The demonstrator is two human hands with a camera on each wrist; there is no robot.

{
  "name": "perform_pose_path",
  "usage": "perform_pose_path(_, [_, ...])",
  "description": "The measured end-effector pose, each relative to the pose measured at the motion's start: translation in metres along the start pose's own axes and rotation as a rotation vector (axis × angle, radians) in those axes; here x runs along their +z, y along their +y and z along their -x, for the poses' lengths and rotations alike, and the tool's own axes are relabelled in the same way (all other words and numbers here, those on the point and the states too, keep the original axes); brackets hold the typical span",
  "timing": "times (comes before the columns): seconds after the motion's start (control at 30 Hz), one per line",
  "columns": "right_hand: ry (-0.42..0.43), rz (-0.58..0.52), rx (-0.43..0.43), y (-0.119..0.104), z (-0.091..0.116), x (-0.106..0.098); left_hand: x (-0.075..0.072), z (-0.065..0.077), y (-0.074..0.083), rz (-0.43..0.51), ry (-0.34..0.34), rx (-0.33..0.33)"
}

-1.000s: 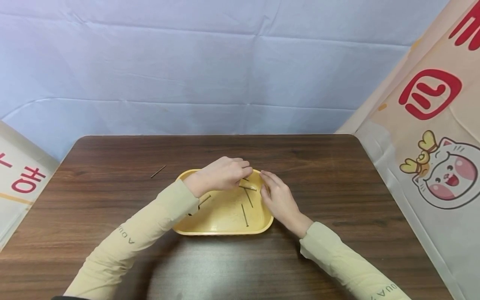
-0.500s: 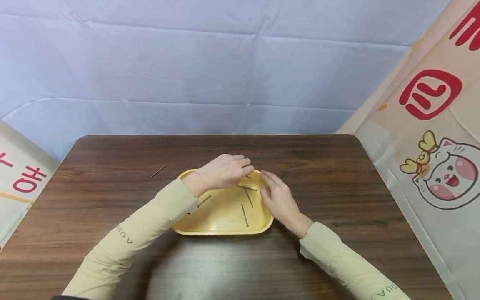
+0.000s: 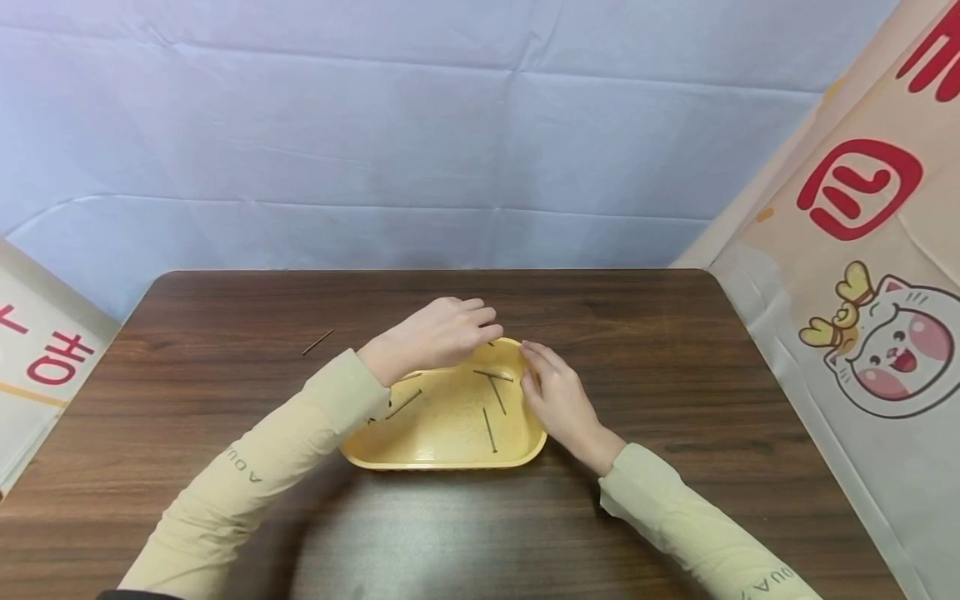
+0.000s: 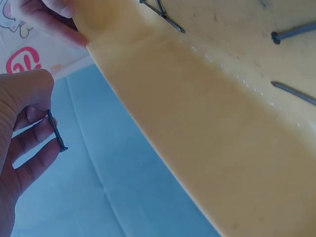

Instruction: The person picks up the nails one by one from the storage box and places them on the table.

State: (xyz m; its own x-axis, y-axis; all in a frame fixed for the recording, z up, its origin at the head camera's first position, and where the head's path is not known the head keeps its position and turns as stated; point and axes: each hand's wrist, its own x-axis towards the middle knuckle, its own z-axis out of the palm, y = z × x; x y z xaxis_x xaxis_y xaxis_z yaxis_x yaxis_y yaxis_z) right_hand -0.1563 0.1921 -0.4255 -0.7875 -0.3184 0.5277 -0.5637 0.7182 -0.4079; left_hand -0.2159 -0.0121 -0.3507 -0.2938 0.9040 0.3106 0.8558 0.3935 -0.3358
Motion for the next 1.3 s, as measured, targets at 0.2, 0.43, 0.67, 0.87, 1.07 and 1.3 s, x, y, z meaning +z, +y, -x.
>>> perform_pose_path(0.2, [-0.004,-0.003,0.004,-0.001,0.0,-0.001,-0.003,0.002,-0.005,-0.021,0.019,0.013])
perform_pose_path(0.43, [-0.015,0.006,0.014,-0.002,0.0,-0.001,-0.006,0.005,-0.009,-0.047,0.034,0.021])
perform_pose_path(0.67, [-0.013,0.001,0.011,-0.001,0.0,-0.001,-0.01,0.008,-0.012,-0.053,0.062,0.032])
perform_pose_path(0.87, [-0.014,0.006,0.006,-0.001,0.0,-0.001,-0.012,0.011,-0.016,-0.056,0.068,0.033])
perform_pose_path(1.07, [-0.017,0.008,0.012,-0.001,0.0,-0.001,-0.014,0.016,-0.02,-0.076,0.061,0.041])
perform_pose_path(1.3, [-0.023,0.014,0.018,-0.001,0.0,-0.001,-0.018,0.021,-0.024,-0.101,0.082,0.056])
